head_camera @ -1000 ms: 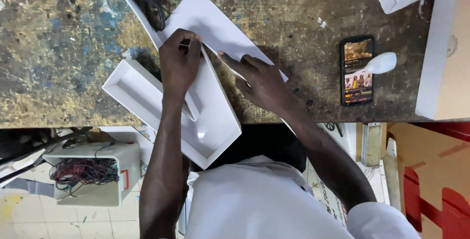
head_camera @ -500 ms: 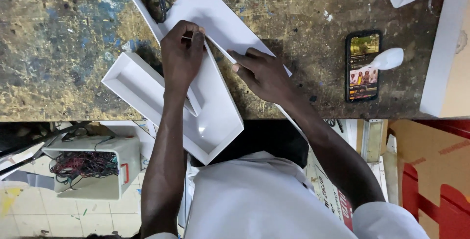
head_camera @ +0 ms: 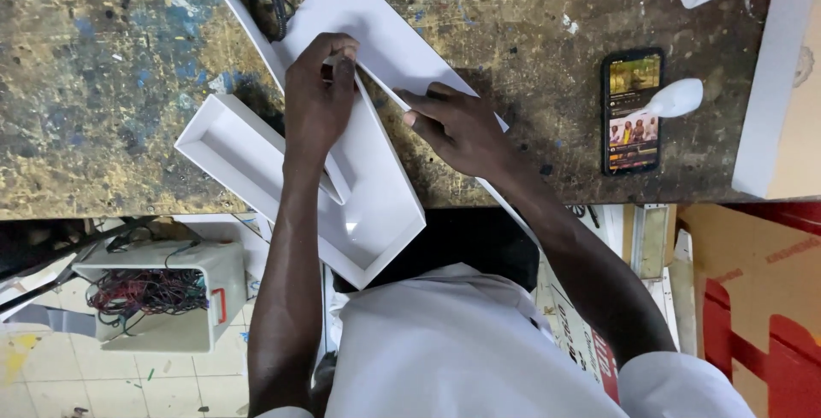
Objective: Bonding white acrylic strips to an 'N' shaped base to create a 3D sign letter using glue and a heat tool.
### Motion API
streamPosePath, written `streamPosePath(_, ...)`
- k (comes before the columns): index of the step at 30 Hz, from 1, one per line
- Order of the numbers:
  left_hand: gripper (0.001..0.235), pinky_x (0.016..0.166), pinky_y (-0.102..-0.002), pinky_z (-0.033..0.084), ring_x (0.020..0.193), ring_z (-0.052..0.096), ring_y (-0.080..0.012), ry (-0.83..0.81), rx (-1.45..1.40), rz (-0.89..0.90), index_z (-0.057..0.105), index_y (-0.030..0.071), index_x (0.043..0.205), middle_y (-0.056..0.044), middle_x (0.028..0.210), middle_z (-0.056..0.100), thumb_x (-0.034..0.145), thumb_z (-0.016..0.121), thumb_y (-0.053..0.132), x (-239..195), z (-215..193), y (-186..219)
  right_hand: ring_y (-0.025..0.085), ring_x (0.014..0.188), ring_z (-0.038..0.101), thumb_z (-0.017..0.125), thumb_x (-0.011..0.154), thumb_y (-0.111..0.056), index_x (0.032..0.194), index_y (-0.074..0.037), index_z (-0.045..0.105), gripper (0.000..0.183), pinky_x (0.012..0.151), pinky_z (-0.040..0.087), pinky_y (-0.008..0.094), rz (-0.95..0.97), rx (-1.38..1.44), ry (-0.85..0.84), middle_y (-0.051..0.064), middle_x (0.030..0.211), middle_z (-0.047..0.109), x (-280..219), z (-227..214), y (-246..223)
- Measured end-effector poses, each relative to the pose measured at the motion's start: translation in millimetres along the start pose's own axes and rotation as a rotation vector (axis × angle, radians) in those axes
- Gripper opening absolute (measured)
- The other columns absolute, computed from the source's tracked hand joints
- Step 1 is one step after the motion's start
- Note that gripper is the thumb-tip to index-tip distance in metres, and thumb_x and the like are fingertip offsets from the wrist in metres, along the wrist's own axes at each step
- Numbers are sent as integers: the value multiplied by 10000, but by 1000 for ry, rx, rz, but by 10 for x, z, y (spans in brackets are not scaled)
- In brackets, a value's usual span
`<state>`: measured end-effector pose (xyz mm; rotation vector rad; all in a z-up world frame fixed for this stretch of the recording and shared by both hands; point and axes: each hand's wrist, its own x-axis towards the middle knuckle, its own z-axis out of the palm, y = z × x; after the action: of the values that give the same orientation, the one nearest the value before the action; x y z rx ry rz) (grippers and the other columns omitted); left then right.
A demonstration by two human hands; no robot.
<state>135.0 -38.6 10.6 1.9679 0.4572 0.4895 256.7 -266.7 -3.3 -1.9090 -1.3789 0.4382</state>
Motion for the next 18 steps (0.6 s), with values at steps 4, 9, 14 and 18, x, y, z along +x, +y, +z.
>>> streamPosePath(4,216,666,-331,576,735,624,-128,-93,-59,-128,723,87,1153,-26,974,692,1140,508,89,32,-42,13,387,1067,746,547,1207,-371,1485,-80,732,442,819,544,516,30,74,-24,192,1309,733,-4,7,19)
streamPosePath(9,227,691,-369,490,701,611,-164,-219,56,-165,721,111,1187,-67,903,714,1176,498,153,121,-165,66,293,947,690,531,1207,-413,1227,-85,752,396,739,487,447,59,130,-48,110,1125,671,26,-65,-35)
streamPosePath(14,280,740,-393,498,772,639,-187,-320,70,-229,731,142,1231,-83,862,702,1163,464,193,190,-227,55,378,1161,766,591,1183,-365,1489,-77,719,439,896,574,474,78,115,-35,202,1370,757,-9,-9,36)
streamPosePath(18,274,743,-408,493,785,651,-203,-323,90,-217,720,124,1190,-86,873,687,1142,451,154,163,-200,79,300,983,658,730,1162,-207,1826,-279,252,822,738,536,468,110,47,-157,126,1288,637,-158,-135,-85)
